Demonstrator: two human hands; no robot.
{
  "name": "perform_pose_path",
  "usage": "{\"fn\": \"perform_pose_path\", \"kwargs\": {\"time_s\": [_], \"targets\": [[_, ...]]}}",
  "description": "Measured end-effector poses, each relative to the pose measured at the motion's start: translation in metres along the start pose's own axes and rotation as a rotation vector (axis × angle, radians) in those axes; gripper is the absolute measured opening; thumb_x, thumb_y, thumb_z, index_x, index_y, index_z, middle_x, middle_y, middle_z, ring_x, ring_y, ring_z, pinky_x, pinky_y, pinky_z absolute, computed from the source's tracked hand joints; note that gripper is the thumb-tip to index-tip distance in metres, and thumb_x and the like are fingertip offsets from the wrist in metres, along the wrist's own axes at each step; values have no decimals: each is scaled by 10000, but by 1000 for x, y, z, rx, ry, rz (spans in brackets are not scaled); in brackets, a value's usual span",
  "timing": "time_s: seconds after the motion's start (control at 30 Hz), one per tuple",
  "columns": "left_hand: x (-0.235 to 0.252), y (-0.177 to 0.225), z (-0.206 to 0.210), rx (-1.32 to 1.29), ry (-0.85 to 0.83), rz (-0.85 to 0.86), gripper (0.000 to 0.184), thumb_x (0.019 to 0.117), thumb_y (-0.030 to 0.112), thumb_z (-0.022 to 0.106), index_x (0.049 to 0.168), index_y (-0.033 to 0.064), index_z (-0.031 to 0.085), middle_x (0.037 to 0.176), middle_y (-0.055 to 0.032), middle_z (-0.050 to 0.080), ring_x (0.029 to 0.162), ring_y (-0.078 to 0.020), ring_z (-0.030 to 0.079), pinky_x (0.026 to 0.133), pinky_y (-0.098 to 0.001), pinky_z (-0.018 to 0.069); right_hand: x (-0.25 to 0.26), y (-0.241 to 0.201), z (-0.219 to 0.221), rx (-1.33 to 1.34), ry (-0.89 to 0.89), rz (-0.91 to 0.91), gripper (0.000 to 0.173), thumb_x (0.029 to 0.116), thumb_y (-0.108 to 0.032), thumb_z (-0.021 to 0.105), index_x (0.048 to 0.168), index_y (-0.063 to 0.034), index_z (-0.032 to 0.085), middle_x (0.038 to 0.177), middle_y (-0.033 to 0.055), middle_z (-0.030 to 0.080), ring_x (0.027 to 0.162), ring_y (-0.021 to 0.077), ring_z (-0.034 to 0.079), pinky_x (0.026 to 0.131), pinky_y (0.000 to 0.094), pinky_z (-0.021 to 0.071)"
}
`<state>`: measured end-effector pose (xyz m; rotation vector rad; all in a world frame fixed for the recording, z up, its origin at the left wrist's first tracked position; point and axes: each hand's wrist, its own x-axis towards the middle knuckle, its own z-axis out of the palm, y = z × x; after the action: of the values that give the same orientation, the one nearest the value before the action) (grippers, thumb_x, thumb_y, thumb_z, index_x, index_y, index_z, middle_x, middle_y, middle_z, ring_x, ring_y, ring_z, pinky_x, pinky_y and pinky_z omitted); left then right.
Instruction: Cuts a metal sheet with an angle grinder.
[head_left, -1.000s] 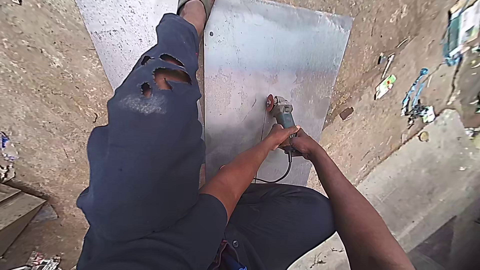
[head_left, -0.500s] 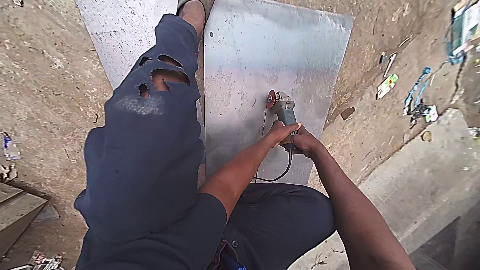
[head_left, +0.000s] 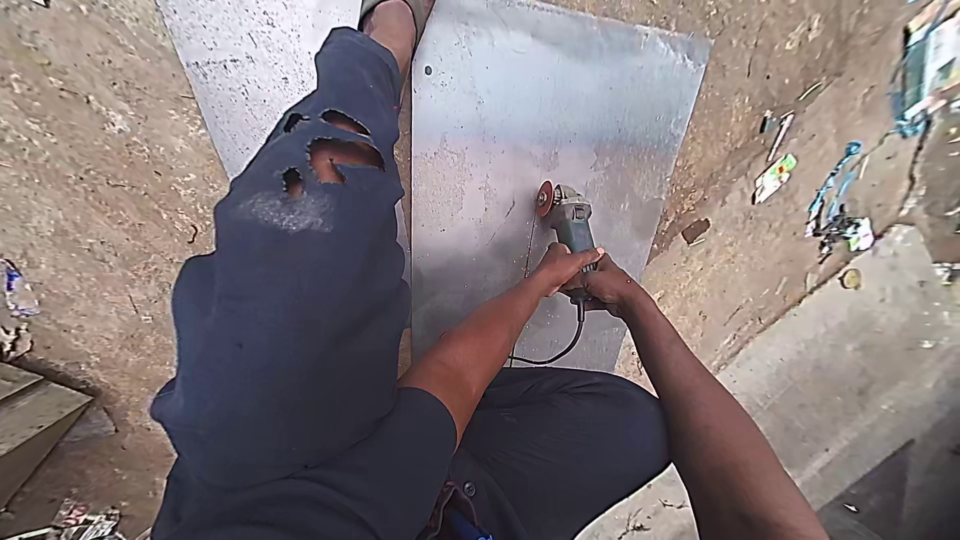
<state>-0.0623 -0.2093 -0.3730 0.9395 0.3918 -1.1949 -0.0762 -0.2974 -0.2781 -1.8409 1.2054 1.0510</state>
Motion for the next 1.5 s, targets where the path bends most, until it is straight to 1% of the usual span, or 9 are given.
{"fn": "perform_pose_path", "kwargs": {"time_s": [0.4,0.5,0.67,0.93,1.07,1.23,1.3,1.43,1.5], "targets": [[4,-4,1,-8,9,-15,694,931,451,733,1311,-78,494,1127,-263,651,984,-329,685,867,-521,581,4,3,0,4,-2,-3,669,799,-82,800,1381,-130,473,932,164,698,678,263,693,549,417,586],[4,-3,0,0,13,-16,723,931,444,733,1353,-77,461,1169,-271,637,1024,-336,675,891,-523,574,5,4,0,-7,3,-8,693,785,-77,808,1379,-119,454,908,160,688,664,255,683,549,409,580],[3,-3,0,-3,7,-12,652,941,442,722,1270,-87,528,1105,-259,658,970,-325,688,861,-516,583,6,5,0,-6,9,9,712,780,-81,811,1390,-138,448,916,160,690,672,258,688,554,411,584],[6,-1,0,-12,4,-15,669,933,445,733,1295,-71,509,1104,-257,657,963,-325,689,851,-518,584,8,4,-1,-5,7,-9,711,786,-95,811,1395,-142,447,912,151,692,655,250,686,538,408,580],[8,6,-1,14,9,-3,706,927,457,735,1335,-64,487,1145,-256,651,1002,-325,684,875,-514,581,8,0,-2,14,15,-24,768,782,-95,812,1431,-157,405,940,151,689,673,257,686,549,422,579],[11,11,-3,27,10,9,677,927,464,734,1287,-71,528,1107,-253,665,971,-324,695,857,-519,588,8,-6,-4,8,10,-34,754,779,-101,816,1416,-146,413,929,157,688,673,264,689,556,434,587],[13,9,-3,18,7,22,669,927,450,737,1286,-74,527,1113,-255,663,973,-324,694,863,-518,587,11,-6,-4,14,2,-44,721,771,-89,815,1393,-139,456,918,164,691,660,270,688,545,442,588],[9,8,-3,25,2,9,676,940,445,722,1316,-72,502,1129,-255,659,996,-322,690,882,-515,581,11,-4,-3,14,-1,-27,748,777,-102,822,1413,-150,432,950,166,688,687,277,691,561,445,590],[9,8,-4,37,-1,18,658,945,449,716,1282,-83,525,1128,-259,656,1002,-327,682,891,-521,572,10,-4,-3,9,-1,-29,734,785,-106,822,1411,-151,442,960,162,691,696,276,688,563,439,585]]}}
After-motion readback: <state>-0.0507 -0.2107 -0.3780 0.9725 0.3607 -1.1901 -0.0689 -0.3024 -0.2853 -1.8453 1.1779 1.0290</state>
